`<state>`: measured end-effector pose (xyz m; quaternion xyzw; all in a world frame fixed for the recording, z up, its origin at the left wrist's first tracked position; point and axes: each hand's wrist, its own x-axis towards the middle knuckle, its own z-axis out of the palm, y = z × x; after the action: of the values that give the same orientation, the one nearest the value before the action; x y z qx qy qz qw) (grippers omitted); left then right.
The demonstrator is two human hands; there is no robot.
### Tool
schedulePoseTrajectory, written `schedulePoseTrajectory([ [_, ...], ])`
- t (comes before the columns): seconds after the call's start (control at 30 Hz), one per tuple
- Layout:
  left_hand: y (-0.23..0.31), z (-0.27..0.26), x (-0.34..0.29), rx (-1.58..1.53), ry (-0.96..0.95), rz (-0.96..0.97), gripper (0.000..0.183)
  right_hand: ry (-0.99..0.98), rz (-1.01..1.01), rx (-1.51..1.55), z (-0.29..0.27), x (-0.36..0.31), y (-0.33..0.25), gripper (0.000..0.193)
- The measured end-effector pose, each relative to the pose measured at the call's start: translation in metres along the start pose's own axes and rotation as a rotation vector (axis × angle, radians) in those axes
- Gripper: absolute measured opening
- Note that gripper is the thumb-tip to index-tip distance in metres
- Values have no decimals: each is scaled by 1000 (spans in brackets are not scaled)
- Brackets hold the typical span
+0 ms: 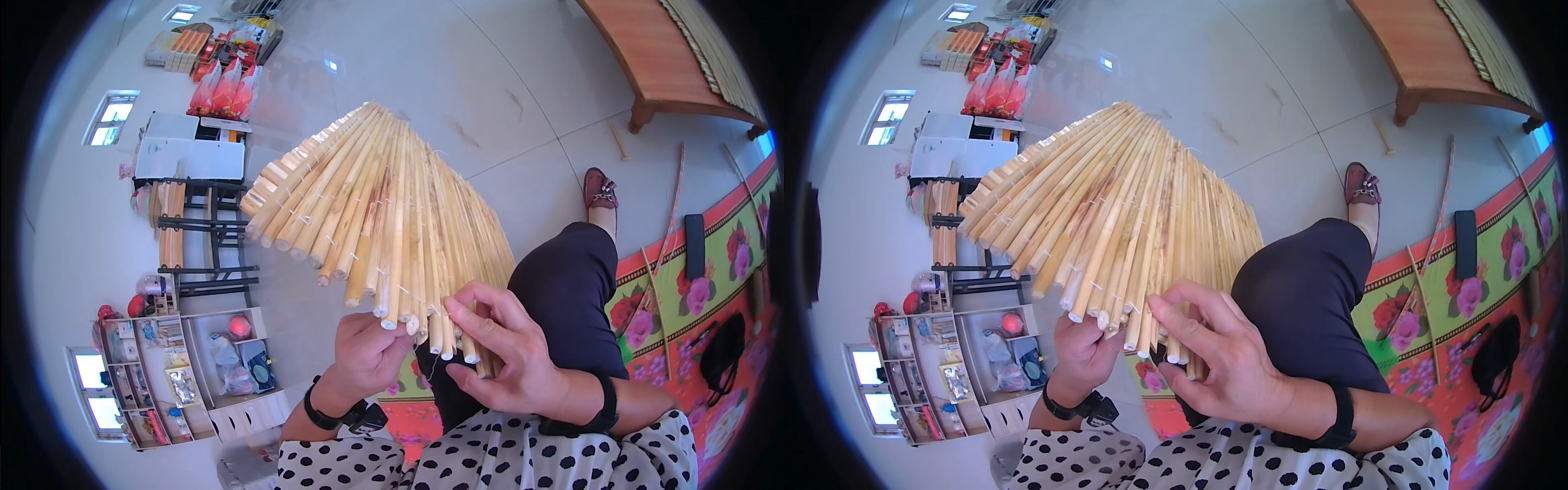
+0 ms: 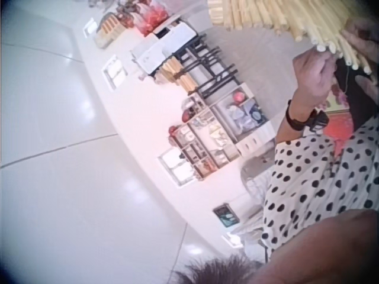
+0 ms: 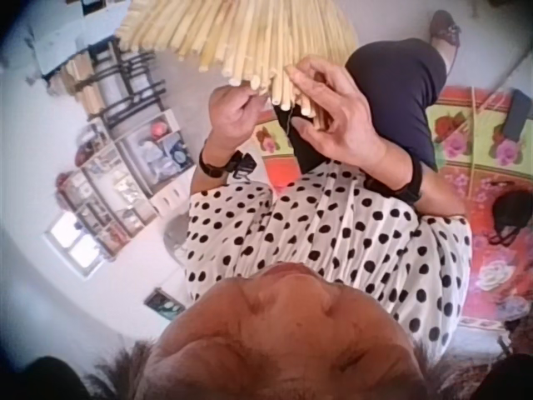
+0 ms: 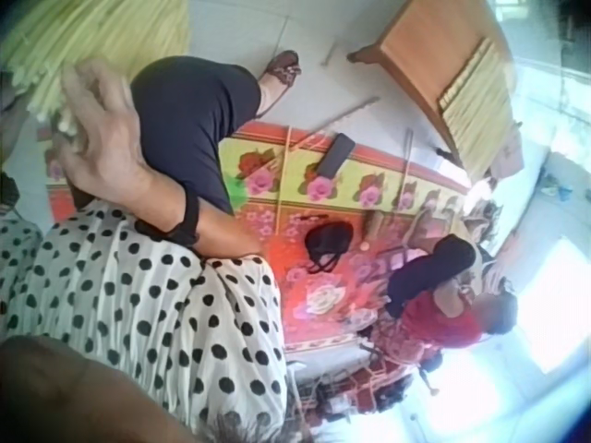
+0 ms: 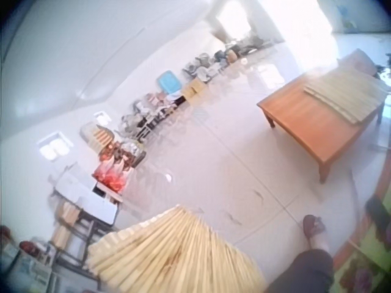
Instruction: The person sits on a mat and weaves a bundle of bamboo sticks using a white string. They thread the string through the sticks, tie knots, and use a small tool to tighten the bindings. The person continues this process, gradually securing the sticks together.
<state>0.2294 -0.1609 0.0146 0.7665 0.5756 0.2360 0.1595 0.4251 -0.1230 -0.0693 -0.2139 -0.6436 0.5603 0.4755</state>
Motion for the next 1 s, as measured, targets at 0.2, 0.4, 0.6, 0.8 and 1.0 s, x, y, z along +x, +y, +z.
schedulePoseTrajectory([
  [0.2, 12, -10, 0, 37, -108, -134, 8, 2, -11, -22, 0, -1, -2, 67],
  [0.4, 32, -10, 0, 21, -157, -347, 14, 29, -24, -60, 0, -1, -2, 69],
  [0.6, 30, -3, 2, 84, -70, -230, 10, 4, -25, -99, -1, -1, -1, 72],
  [0.8, 34, 2, -2, 92, -30, -260, 8, -2, -44, -87, -2, -1, -1, 72],
  [1.0, 40, 13, 8, 117, 48, -232, 6, 16, -71, -113, -3, 1, -1, 71],
])
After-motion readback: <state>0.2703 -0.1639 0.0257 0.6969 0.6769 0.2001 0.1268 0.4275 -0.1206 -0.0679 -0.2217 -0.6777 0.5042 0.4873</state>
